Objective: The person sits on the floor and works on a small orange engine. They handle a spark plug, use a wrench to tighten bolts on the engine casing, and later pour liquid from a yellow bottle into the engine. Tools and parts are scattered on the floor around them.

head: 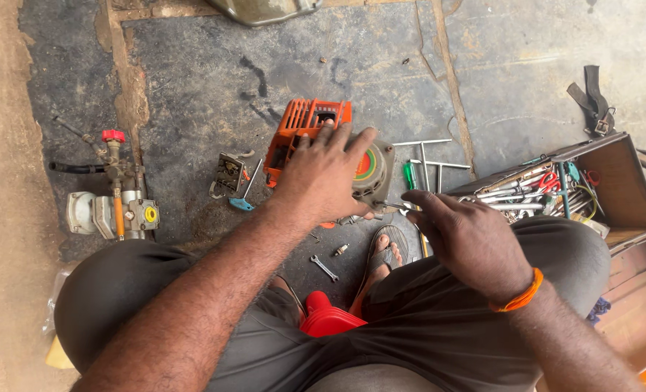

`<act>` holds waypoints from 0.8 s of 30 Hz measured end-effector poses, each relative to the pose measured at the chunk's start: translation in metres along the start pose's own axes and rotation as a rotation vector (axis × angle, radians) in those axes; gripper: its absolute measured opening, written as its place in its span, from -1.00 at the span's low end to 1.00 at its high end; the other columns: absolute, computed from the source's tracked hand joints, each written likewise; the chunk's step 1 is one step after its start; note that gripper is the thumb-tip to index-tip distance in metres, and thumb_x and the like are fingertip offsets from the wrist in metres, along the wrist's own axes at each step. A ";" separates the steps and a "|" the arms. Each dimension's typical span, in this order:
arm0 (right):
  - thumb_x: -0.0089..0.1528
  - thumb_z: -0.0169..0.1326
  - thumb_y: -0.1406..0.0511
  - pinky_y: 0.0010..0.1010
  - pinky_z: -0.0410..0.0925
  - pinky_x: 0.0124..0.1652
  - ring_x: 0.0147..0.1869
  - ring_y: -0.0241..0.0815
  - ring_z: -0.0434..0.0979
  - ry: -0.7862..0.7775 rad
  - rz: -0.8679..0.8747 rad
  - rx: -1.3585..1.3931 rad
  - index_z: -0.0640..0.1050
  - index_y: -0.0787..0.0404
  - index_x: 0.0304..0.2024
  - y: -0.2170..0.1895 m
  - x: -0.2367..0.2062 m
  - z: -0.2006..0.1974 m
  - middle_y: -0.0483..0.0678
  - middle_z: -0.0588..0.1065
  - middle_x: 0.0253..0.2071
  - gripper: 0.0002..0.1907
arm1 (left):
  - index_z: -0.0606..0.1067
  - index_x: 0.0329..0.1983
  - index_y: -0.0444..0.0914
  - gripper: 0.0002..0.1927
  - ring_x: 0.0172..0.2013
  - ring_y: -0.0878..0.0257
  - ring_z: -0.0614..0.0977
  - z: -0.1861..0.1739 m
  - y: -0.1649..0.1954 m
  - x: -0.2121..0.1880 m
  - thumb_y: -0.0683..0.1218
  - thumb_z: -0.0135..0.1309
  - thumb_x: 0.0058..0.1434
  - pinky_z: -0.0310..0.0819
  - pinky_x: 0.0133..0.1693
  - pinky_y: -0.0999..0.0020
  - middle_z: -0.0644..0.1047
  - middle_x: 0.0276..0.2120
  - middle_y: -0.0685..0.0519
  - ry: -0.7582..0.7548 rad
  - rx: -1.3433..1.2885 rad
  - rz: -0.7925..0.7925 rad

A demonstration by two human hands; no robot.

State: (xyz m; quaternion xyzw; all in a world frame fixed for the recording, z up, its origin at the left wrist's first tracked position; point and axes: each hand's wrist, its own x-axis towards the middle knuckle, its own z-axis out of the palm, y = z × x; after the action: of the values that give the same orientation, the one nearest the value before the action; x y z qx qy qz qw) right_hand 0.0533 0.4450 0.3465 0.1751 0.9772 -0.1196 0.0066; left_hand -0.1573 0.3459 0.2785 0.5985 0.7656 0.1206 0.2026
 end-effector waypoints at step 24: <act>0.33 0.08 0.27 -0.22 0.52 -0.22 -0.11 -0.14 0.68 0.086 0.195 0.537 0.33 0.29 0.24 -0.005 -0.042 0.084 0.06 0.59 -0.15 -0.53 | 0.26 0.36 -0.04 -0.27 0.15 -0.09 0.54 0.013 0.039 0.011 0.21 0.16 0.15 0.66 -0.17 0.04 0.28 0.34 -0.13 0.105 0.473 -0.184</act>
State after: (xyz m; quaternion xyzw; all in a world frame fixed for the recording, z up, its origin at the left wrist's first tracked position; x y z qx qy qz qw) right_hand 0.0885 0.4061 0.2681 0.2688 0.8886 -0.3652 -0.0699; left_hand -0.1194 0.3655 0.2816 0.5500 0.8332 -0.0500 0.0271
